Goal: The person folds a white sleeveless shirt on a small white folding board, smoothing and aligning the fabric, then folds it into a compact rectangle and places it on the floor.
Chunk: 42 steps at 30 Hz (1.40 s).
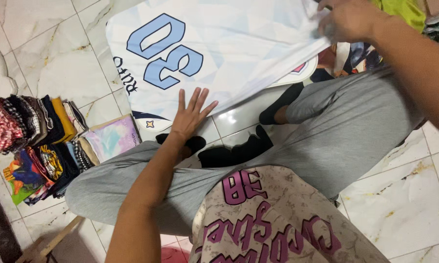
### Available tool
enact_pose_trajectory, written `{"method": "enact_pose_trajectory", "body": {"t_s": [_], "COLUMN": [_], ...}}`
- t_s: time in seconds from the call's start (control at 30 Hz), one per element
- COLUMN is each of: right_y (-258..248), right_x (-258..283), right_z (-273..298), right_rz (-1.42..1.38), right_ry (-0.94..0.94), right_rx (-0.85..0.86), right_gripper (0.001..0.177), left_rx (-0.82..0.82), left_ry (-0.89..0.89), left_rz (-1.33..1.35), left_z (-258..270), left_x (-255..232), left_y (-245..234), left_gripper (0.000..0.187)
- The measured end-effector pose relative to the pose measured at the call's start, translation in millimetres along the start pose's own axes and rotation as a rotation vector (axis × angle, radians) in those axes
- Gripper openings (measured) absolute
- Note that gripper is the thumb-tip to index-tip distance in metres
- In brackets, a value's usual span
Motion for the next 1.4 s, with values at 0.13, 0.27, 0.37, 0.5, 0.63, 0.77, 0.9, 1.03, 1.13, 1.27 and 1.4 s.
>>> {"method": "enact_pose_trajectory", "body": {"t_s": [0.13,0.27,0.37,0.5,0.63,0.77,0.9,1.03,1.13,1.27,1.4], "right_y": [14.8,38.6,40.1,35.8,37.5,53.8,57.8,53.3,61.7,80.5,103.2], "right_x": [-9.8,-15.8,-9.6,-1.2,0.9,-0.2,-12.1,-11.8,-19.9,-38.2,-61.0], "right_z": [19.9,37.1,39.7,44.2,51.0,54.7,56.8,52.0,53.1,47.7,44.0], "right_rz": [-0.021,-0.082,-0.094,-0.033,0.024,0.124,0.096,0.014,0.078,0.057,-0.021], "right_ry": [0.097,0.168,0.122,0.119,0.148,0.169,0.286,0.274,0.299,0.200,0.173], "right_rx": [0.251,0.418,0.439,0.521,0.531,0.708,0.743,0.632,0.655,0.621,0.610], "right_gripper": [0.029,0.042,0.041,0.057,0.040,0.042,0.050,0.055,0.043,0.037,0.033], "left_rx": [-0.084,-0.126,-0.211,-0.103,-0.223,-0.414,-0.596,-0.709,-0.623,-0.660,-0.817], "left_ry": [0.090,0.213,0.219,0.258,0.260,0.077,-0.203,-0.258,-0.346,-0.303,-0.261], "left_rz": [0.230,0.198,0.447,0.506,0.688,1.013,1.117,1.210,1.251,1.047,1.348], "left_z": [24.9,49.7,60.9,65.9,71.8,82.5,90.8,90.9,88.8,87.9,86.2], "left_x": [1.8,18.8,31.8,30.5,35.5,53.4,70.0,72.7,72.5,74.1,73.6], "left_y": [17.0,28.9,29.1,23.9,6.6,-1.0,-5.1,-13.7,-11.9,-22.9,-27.0], "left_gripper": [0.087,0.076,0.072,0.077,0.065,0.050,0.027,0.023,0.024,0.015,0.025]}}
Point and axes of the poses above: each hand's wrist, its own z-axis away from the middle knuckle, its own y-axis out of the palm, x = y × z, the point moved 6 cm from there along -z, towards the middle knuckle, and after that the axes turned 13 degrees about y, right-handed, at the moved point
